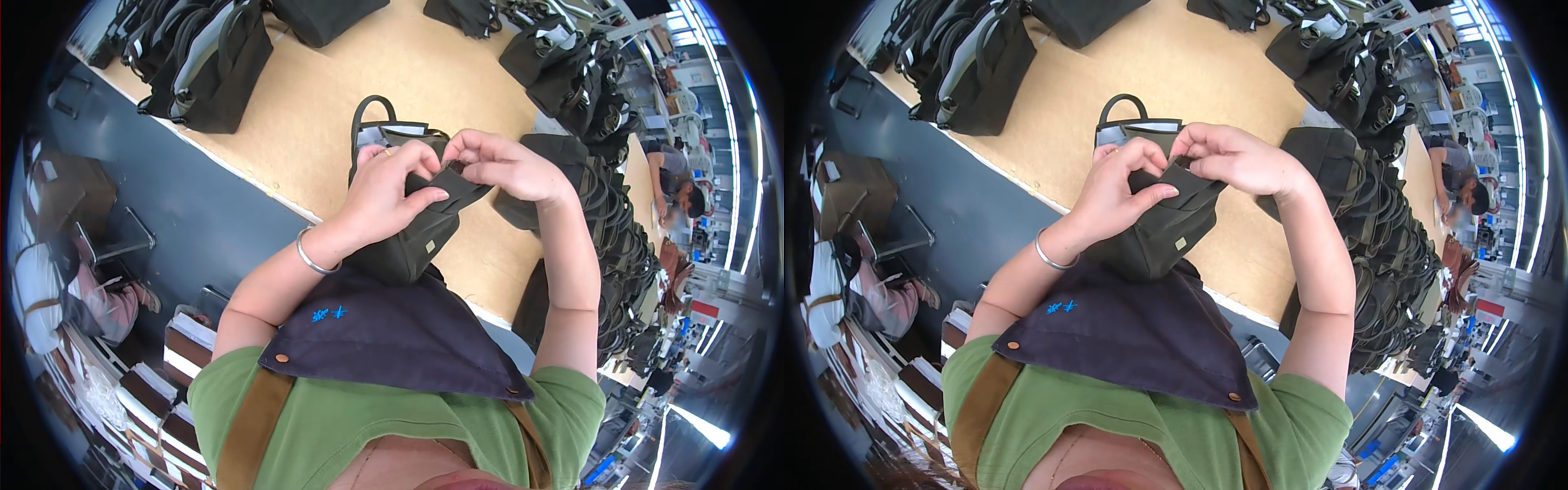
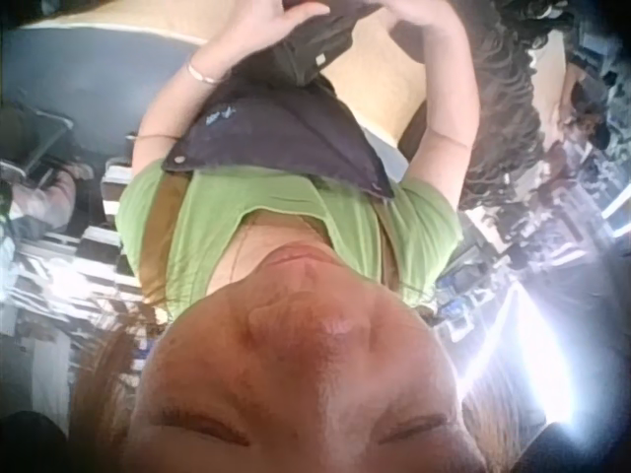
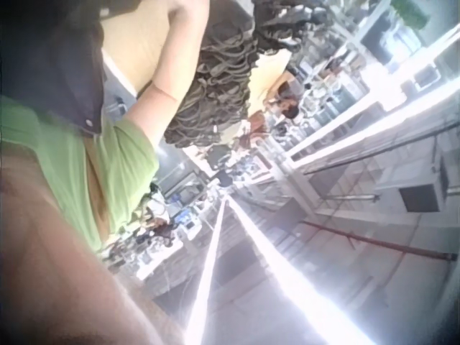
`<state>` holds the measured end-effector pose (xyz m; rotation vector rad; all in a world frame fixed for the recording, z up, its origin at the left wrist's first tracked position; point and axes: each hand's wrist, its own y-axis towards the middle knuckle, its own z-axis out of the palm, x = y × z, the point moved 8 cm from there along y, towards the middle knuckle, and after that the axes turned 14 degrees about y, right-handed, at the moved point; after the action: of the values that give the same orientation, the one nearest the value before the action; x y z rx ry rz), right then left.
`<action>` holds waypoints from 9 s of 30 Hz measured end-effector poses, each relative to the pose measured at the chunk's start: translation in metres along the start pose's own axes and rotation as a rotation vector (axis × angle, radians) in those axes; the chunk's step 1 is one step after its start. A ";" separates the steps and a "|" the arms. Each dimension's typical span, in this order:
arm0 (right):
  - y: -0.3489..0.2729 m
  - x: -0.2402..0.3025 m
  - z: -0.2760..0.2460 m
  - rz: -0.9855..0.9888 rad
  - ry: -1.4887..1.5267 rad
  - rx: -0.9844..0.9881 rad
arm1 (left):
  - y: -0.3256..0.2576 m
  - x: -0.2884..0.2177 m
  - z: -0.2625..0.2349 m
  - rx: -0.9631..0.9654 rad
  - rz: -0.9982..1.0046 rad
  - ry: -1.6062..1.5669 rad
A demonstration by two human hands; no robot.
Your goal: The person assembles a small green fabric bag by hand. They repeatedly open and close the zipper, pull the drawstring to cinch the top, and adjust the bag's shape. The person handles multiple similar bags on a wooden workbench in a factory setting.
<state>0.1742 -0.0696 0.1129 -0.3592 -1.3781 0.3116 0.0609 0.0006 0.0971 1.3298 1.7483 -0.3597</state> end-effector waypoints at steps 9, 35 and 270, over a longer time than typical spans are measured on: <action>0.003 0.006 -0.007 -0.060 -0.161 -0.091 | -0.003 0.005 -0.002 -0.102 -0.024 -0.063; 0.004 0.008 0.000 -0.075 -0.283 -0.235 | -0.005 0.010 0.003 -0.134 -0.006 -0.148; -0.035 -0.015 0.017 -0.155 -0.321 -0.276 | 0.021 -0.042 -0.013 0.304 0.361 0.605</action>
<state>0.1552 -0.1061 0.1168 -0.4399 -1.7615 0.0488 0.0752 -0.0088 0.1429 2.0976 1.9214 -0.0077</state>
